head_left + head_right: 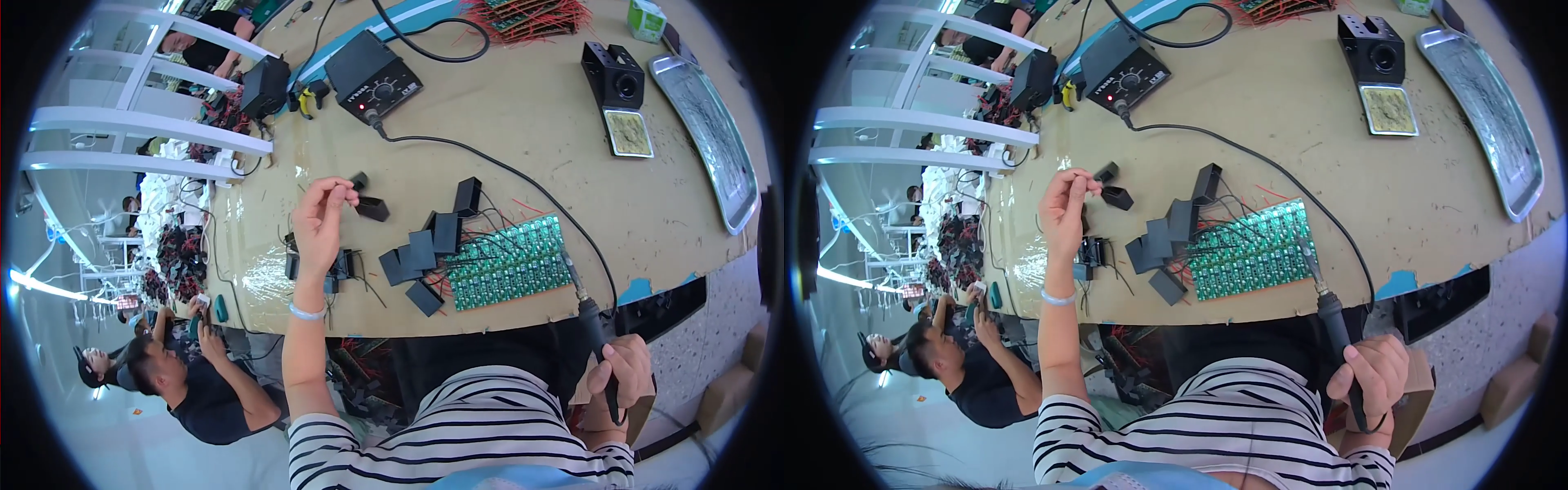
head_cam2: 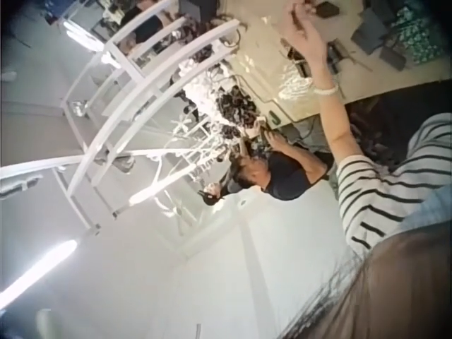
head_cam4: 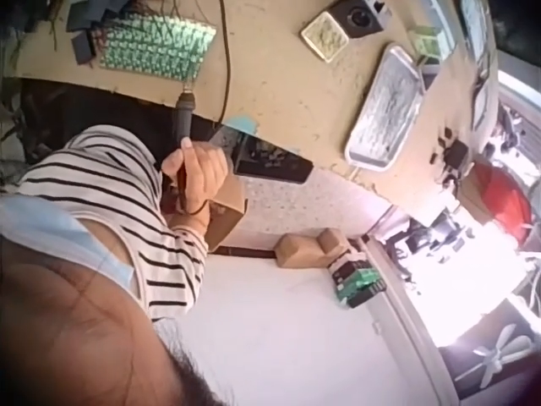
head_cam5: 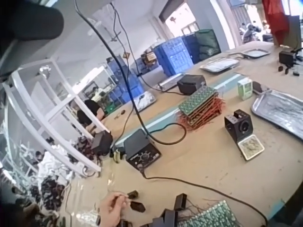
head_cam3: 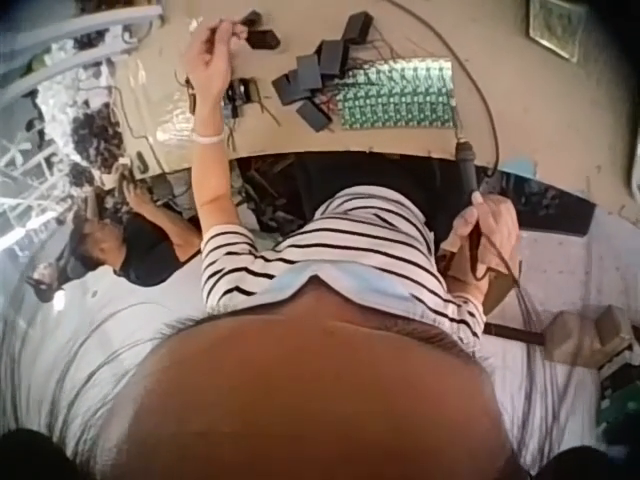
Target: Soldering electronic components onto a green circuit board.
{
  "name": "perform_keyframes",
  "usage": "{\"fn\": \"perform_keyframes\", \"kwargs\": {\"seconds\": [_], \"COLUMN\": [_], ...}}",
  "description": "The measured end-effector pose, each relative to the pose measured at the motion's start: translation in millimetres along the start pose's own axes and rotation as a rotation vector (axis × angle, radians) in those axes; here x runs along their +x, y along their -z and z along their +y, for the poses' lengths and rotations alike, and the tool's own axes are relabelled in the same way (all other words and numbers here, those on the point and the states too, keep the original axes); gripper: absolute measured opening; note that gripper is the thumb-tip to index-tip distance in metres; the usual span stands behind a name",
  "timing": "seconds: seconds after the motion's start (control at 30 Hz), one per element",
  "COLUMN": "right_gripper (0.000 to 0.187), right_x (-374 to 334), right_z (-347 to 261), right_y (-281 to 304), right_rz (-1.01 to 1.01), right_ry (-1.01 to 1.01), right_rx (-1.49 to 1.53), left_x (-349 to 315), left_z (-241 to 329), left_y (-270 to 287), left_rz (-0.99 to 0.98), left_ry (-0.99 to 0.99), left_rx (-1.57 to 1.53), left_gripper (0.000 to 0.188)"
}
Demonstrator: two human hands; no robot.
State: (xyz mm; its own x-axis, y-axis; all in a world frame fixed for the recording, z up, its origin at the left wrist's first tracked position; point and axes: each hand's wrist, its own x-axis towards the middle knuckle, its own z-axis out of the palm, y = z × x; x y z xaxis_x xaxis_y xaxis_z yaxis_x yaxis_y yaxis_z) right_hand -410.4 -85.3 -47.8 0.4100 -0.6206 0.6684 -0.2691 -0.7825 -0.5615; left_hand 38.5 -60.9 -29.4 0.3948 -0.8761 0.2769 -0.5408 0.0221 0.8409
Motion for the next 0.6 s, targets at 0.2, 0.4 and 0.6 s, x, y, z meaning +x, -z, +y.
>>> {"fn": "perform_keyframes", "kwargs": {"seconds": [0.2,0.4,0.6], "right_gripper": [0.008,0.022,0.019], "right_x": [1.3,-0.9,2.4], "right_z": [-0.7,4.1,16.3], "right_y": [-5.6,-1.4,-11.1], "right_rz": [0.055,0.026,0.029], "right_ry": [-0.033,-0.073,-0.091], "right_rx": [-0.017,0.009,0.066], "left_x": [25.1,40.9,25.9], "left_z": [71.0,85.5,84.2], "left_y": [-46.8,-95.6,-127.5], "left_rz": [-0.314,-0.357,-0.591], "left_ry": [-0.166,-0.648,-0.765], "left_rx": [0.149,0.651,0.611], "left_gripper": [0.011,0.028,0.021]}}
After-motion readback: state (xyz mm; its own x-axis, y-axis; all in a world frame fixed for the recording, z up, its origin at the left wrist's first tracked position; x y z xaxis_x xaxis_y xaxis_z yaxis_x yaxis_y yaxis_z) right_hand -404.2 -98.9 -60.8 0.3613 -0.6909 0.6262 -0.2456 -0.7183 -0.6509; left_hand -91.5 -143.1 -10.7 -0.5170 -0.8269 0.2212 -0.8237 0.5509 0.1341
